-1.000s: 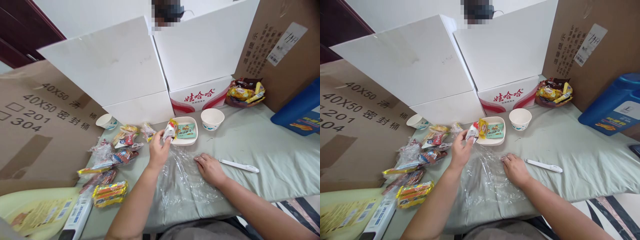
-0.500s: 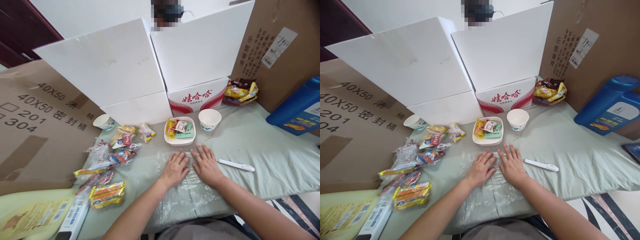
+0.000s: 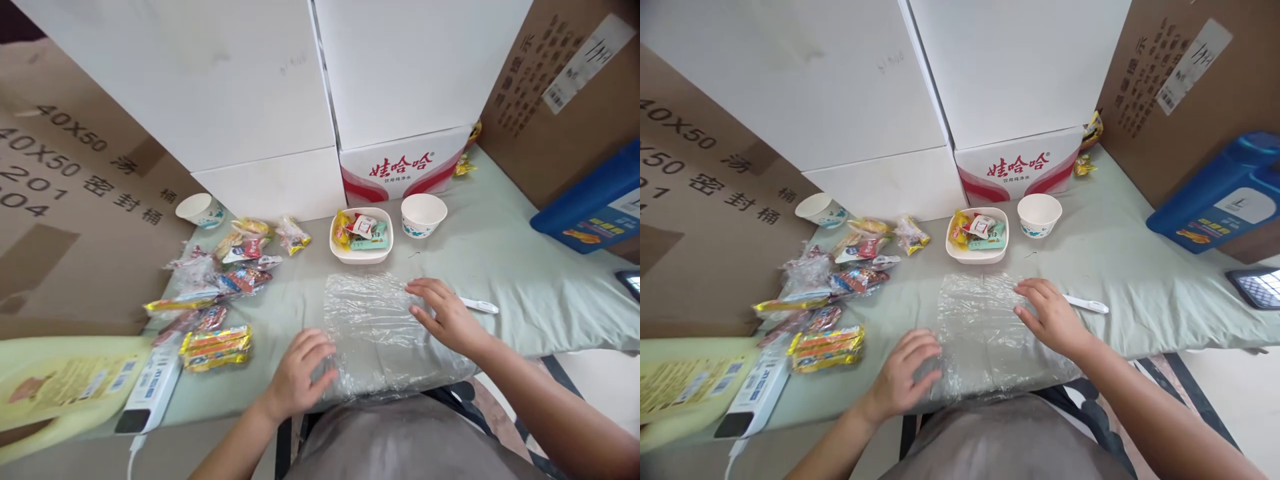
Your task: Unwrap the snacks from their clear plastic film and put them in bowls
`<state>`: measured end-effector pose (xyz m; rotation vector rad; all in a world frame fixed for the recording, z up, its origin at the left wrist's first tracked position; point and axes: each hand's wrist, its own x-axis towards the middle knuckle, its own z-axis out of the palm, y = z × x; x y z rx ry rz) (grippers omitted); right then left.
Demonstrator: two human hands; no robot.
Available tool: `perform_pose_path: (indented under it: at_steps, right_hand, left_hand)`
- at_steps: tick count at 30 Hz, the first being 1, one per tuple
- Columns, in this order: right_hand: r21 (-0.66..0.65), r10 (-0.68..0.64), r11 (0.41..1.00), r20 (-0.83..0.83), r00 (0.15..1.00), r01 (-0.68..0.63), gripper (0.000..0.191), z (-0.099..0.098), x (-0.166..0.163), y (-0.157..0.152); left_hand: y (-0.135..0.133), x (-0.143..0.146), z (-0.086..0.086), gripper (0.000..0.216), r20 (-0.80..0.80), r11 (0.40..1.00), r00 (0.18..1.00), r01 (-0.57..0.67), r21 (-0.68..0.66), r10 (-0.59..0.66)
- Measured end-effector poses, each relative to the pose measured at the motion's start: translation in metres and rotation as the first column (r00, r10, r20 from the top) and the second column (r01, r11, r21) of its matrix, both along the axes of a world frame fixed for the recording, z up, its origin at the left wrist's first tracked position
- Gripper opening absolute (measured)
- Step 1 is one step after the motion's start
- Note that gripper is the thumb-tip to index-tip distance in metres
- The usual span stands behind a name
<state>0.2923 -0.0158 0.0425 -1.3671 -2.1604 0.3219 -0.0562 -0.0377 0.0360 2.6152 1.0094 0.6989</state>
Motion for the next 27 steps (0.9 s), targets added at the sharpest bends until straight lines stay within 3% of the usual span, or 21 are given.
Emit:
perform_pose_path:
  at_steps: [3,6,10,14,17,19,21,24,27]
  right_hand:
    - [-0.101,0.165,0.982,0.032,0.986,-0.161,0.032,0.0,0.018,-0.017]
    - [-0.152,0.194,0.973,0.136,0.972,-0.173,0.035,-0.017,0.023,-0.025]
    - [-0.1,0.089,0.993,0.237,0.967,-0.067,0.041,-0.034,0.021,-0.022]
    - [-0.03,-0.07,0.997,0.169,0.983,0.076,0.046,-0.021,0.034,-0.024]
    - [-0.087,0.131,0.989,0.085,0.988,-0.123,0.059,-0.01,0.046,-0.037]
    - [-0.144,0.328,0.939,0.091,0.94,-0.313,0.078,-0.01,0.049,-0.049]
    - [-0.178,0.431,0.898,0.162,0.888,-0.403,0.086,-0.018,0.049,-0.062]
    - [-0.138,0.407,0.913,0.27,0.873,-0.383,0.069,-0.034,0.042,-0.076]
    - [-0.075,0.347,0.938,0.247,0.905,-0.339,0.05,-0.039,0.031,-0.077]
  left_hand:
    - [-0.028,0.003,-0.008,0.05,-0.133,0.987,0.978,0.16,-0.032,-0.163]
    - [-0.038,0.009,-0.022,0.036,-0.175,0.986,0.972,0.164,0.035,-0.156]
    - [-0.032,0.014,-0.024,0.017,-0.003,0.989,0.989,0.15,-0.018,-0.15]
    - [-0.025,0.002,-0.014,0.014,0.073,0.987,0.994,0.09,-0.134,-0.081]
    - [-0.025,-0.01,-0.01,0.014,0.106,0.983,0.994,0.024,-0.18,-0.005]
    - [-0.027,-0.013,-0.011,0.017,0.129,0.979,0.991,-0.019,-0.201,0.046]
    - [-0.027,-0.013,-0.013,0.018,0.146,0.973,0.985,-0.057,-0.222,0.091]
    - [-0.025,-0.01,-0.014,0.016,0.153,0.956,0.975,-0.112,-0.272,0.158]
    - [-0.022,-0.005,-0.012,0.016,0.154,0.93,0.967,-0.141,-0.341,0.203]
